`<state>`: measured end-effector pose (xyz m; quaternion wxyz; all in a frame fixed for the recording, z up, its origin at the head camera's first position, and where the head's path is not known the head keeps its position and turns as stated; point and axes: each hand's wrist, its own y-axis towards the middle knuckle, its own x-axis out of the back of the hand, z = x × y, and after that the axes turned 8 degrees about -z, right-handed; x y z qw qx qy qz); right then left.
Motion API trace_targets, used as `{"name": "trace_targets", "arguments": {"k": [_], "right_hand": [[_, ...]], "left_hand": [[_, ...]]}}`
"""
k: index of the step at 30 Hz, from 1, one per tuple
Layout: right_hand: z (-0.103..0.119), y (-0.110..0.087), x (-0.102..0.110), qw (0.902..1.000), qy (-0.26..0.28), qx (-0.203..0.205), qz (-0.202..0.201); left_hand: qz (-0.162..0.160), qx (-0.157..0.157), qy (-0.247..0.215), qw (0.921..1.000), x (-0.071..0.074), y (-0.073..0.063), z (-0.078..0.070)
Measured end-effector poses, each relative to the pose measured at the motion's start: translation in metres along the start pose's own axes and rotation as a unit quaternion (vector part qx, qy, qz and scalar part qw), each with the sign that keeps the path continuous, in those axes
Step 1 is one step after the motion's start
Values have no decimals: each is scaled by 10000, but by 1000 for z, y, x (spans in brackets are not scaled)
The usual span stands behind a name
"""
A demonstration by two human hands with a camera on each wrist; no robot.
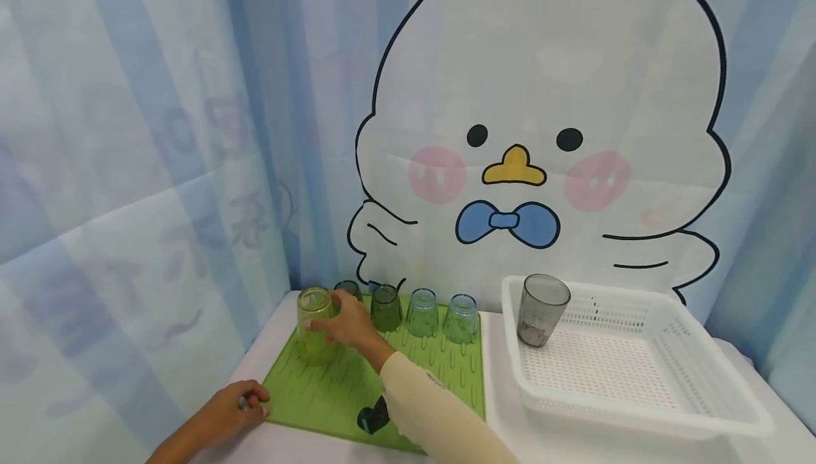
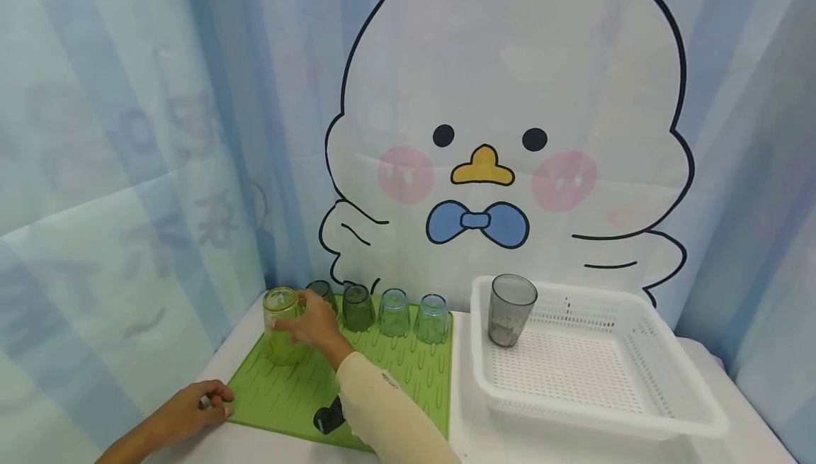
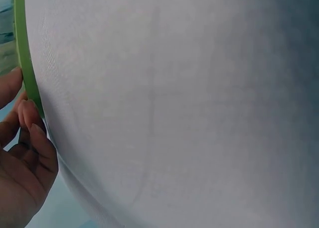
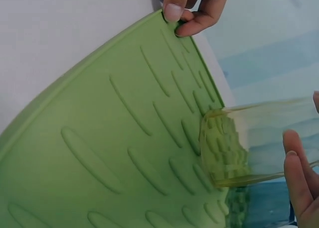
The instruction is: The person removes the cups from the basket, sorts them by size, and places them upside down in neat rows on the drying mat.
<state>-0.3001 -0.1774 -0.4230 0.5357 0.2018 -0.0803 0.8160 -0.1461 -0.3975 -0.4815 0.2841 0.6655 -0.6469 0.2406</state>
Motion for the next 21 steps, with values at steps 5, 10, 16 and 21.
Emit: {"name": "trace_targets", "arguments": {"k": [5,10,16,21], "right_hand": [[-1,2,1,9998,-178,32,125],[-6,4,4,9994,-90,-72,320],[-10,1,16,9988,13,-118,478],[-11,-6,35,9987,6,4,500]], "left_hand": [[126,270,14,9996,-1,3,2],[126,273,94,9995,0,5,3],[129,410,134,9990,0,7,1],[173,508,154,9984,0,7,1]]}}
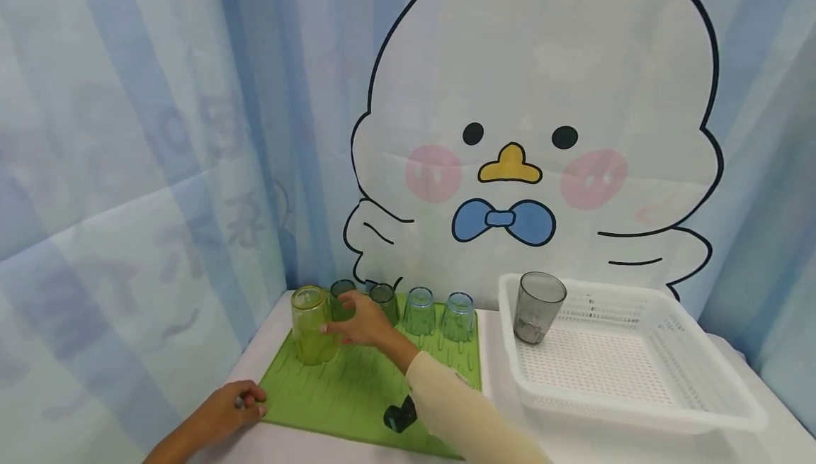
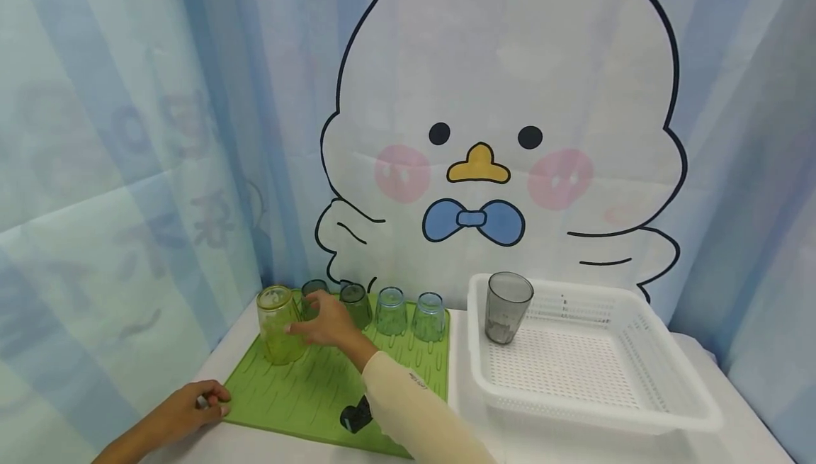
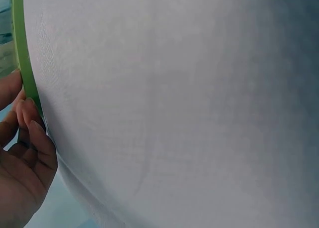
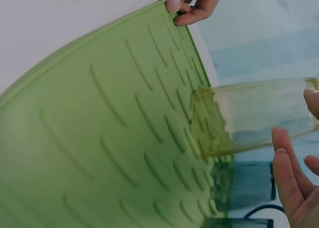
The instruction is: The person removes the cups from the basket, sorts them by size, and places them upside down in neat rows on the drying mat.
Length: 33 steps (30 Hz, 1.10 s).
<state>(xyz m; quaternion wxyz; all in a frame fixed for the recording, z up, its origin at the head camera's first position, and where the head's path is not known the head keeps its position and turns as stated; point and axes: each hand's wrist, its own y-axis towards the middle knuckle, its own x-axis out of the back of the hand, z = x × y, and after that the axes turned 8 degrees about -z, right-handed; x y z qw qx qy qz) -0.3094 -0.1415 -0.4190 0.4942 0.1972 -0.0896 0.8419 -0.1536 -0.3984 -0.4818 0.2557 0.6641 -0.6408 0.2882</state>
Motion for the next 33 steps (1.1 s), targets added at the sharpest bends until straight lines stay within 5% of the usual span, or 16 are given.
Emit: {"name": "trace_targets", "arguments": {"k": [12,21,29,33], "right_hand": [[1,-48,77,9958,431,808,0],[2,-88,159,9856,396,1423,-822],[-35,-108,240,9741,245,903,-2056],[-56,-112,270,9602,119,485,-2748]], "left_hand": [[273,-49,-188,9994,2,2,3],[370,185,-241,9989,1,8,1],[345,312,-27,9989,-2,10,1],[376,384,15,9986,-2,11,1]]}}
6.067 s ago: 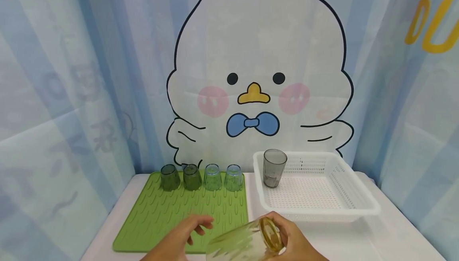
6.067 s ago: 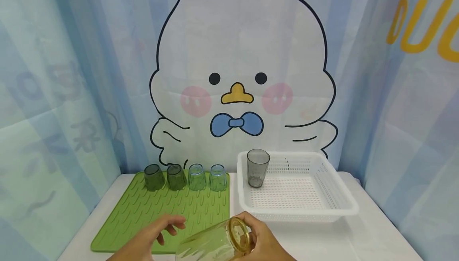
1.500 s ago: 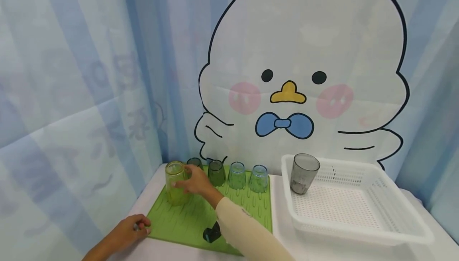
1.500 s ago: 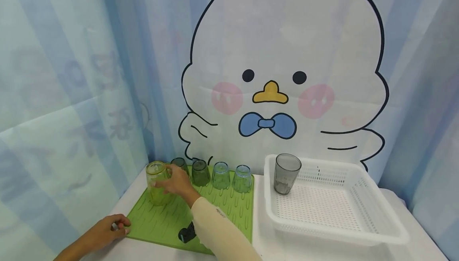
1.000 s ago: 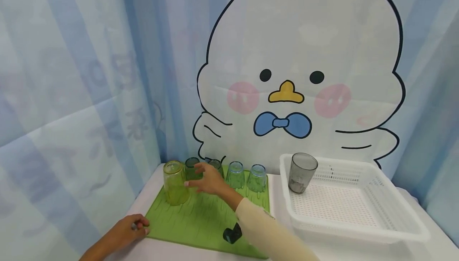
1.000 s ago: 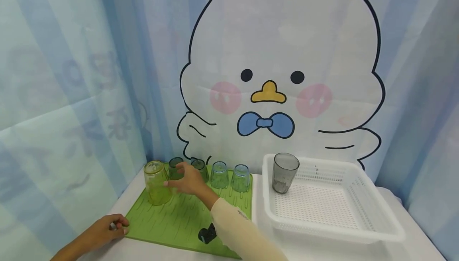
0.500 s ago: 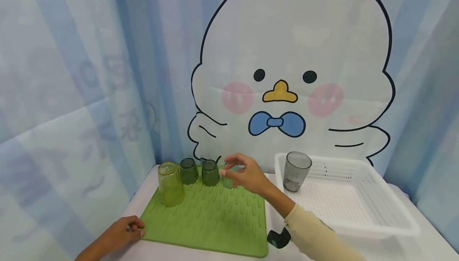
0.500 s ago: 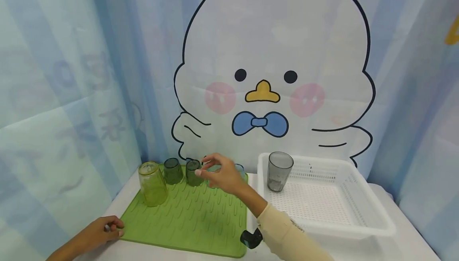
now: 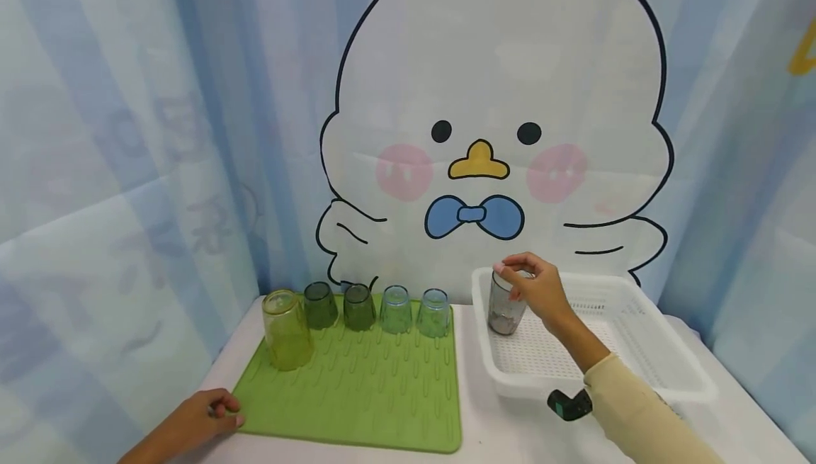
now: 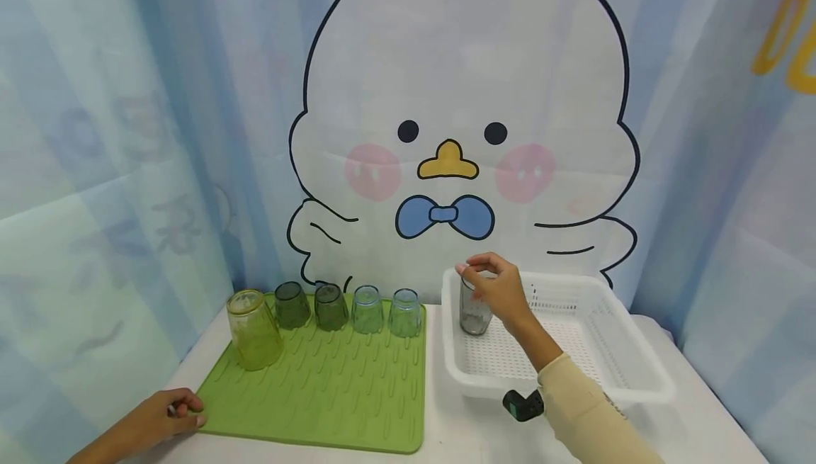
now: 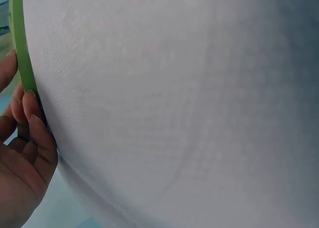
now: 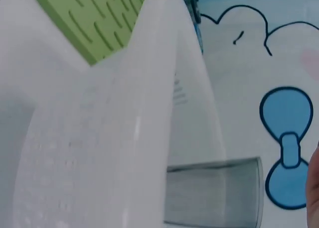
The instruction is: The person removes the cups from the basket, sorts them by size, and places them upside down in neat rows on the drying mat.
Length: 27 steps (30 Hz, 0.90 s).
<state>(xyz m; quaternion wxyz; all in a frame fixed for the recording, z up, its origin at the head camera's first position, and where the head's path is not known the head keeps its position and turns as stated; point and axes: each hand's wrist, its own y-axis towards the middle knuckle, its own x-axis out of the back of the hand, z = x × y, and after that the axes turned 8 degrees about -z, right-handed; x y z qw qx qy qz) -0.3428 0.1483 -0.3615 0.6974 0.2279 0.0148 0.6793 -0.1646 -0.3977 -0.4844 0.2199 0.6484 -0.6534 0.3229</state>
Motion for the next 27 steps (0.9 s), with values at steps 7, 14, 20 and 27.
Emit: {"name": "trace_targets", "arguments": {"k": [7,14,20,27], "right_hand": [[-19,10,27,9949,-695,-674,-298],[-29,14,29,9817,-1161,-1393,584],[-32,16,25,9794,-1242,-1397,757],[-28,17,25,9758,-1554,-1350,733]], "left_hand": [[-168,237,183,9994,-1,0,-3],[-73,149,27,9999,-2,-2,-2],[-58,50,11,10000,-2,-2,1],[-79,7,64,9999,-1,-1,-1]]}}
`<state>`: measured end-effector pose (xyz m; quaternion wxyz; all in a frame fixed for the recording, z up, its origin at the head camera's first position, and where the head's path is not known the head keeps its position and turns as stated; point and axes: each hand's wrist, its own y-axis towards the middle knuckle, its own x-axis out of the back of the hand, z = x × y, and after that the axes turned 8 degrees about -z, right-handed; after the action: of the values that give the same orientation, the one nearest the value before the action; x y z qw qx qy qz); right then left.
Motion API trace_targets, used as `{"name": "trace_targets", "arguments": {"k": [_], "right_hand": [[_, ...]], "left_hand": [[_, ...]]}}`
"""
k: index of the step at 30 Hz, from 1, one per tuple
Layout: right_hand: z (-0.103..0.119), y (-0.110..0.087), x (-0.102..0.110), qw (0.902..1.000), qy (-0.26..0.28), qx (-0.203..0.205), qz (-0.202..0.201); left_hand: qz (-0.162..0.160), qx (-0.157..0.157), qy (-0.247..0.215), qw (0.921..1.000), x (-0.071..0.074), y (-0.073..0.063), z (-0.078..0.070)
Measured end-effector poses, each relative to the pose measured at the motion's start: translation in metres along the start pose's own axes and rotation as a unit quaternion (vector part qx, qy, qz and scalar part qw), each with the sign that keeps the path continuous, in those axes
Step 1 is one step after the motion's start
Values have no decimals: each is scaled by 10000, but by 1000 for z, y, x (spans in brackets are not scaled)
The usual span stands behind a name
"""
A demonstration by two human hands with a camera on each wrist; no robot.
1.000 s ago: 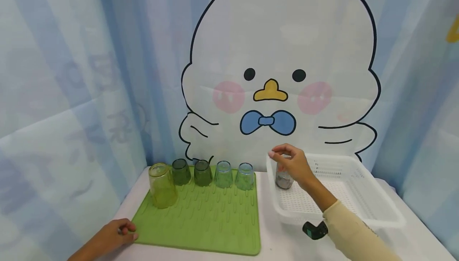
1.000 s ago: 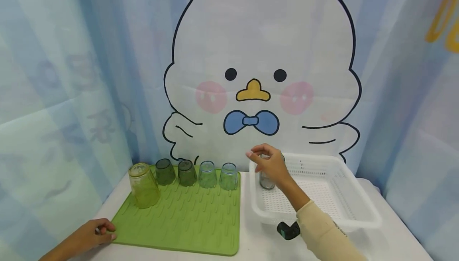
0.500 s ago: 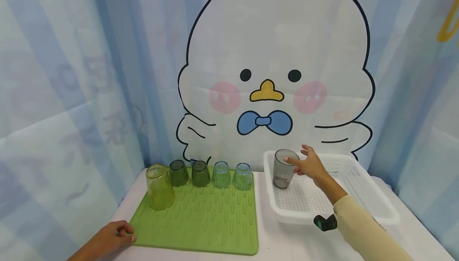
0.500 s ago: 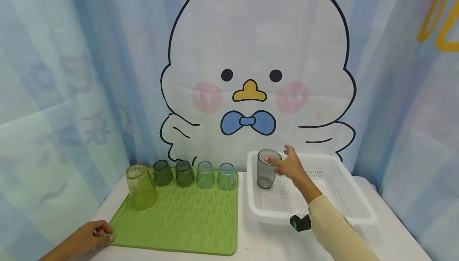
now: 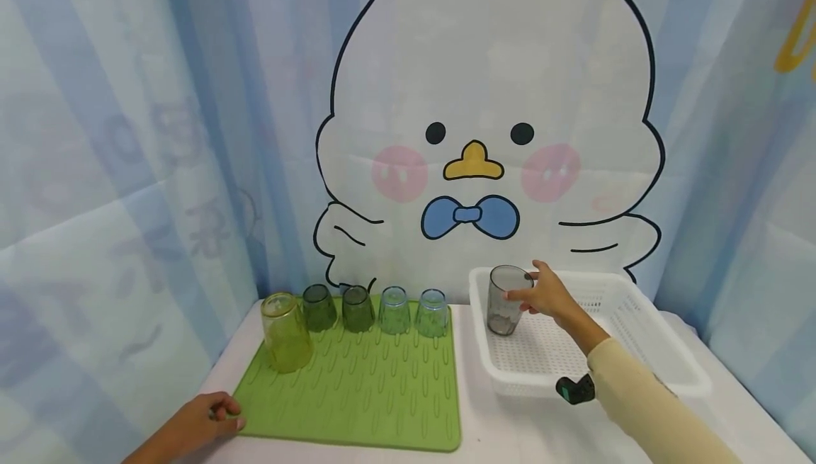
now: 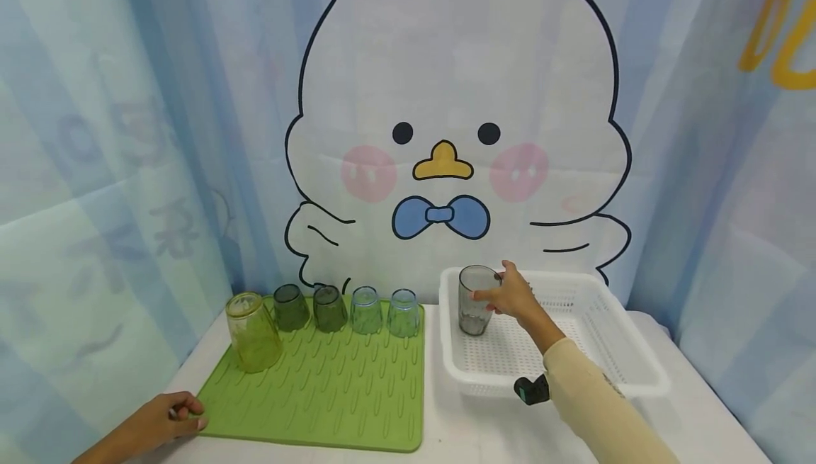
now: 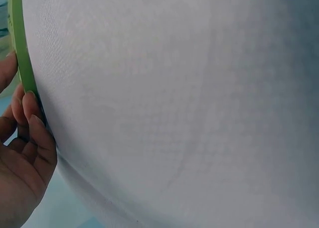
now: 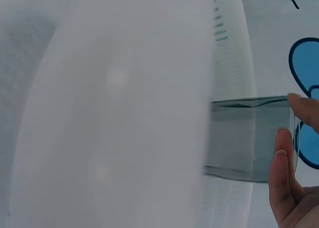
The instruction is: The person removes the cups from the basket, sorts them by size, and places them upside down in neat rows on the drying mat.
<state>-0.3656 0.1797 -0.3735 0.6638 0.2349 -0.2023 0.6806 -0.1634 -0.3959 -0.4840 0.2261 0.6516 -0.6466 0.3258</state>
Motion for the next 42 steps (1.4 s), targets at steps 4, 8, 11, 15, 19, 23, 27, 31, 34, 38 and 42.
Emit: {"name": "trace_targets", "arguments": {"k": [4,8,11,15,19,23,27,31,34,38,42], "right_hand": [[-3,0,1,9990,-440,63,-29],[-5,-3,0,9970,-772,87,-71],[-6,-6,-1,9964,-839,98,-75],[-8,-11,-1,9968,-790,102,-57],[-8,-20,0,9974,-693,172,-37],[-3,-31,5,9980,-572,267,-71],[4,-42,13,9980,-419,413,-216],[14,-54,23,9968,-274,665,-336],[23,-67,28,9957,-129,845,-347],[34,-88,31,9937,129,1077,-288],[45,-110,30,9905,481,1283,-147]], "left_hand": [[-56,-105,82,9999,0,0,-1],[-87,-256,161,9995,4,0,-3],[-67,-229,139,9996,5,1,-5],[60,-251,49,9997,5,3,-6],[102,-358,78,9993,4,3,-5],[77,-421,190,9989,3,2,-6],[151,-421,201,9988,4,1,-10],[283,-388,74,9988,3,0,-14],[376,-526,-39,9979,2,-1,-19],[495,-907,-182,9945,-1,-3,-36],[555,-1235,-245,9905,-7,-7,-66]]}}
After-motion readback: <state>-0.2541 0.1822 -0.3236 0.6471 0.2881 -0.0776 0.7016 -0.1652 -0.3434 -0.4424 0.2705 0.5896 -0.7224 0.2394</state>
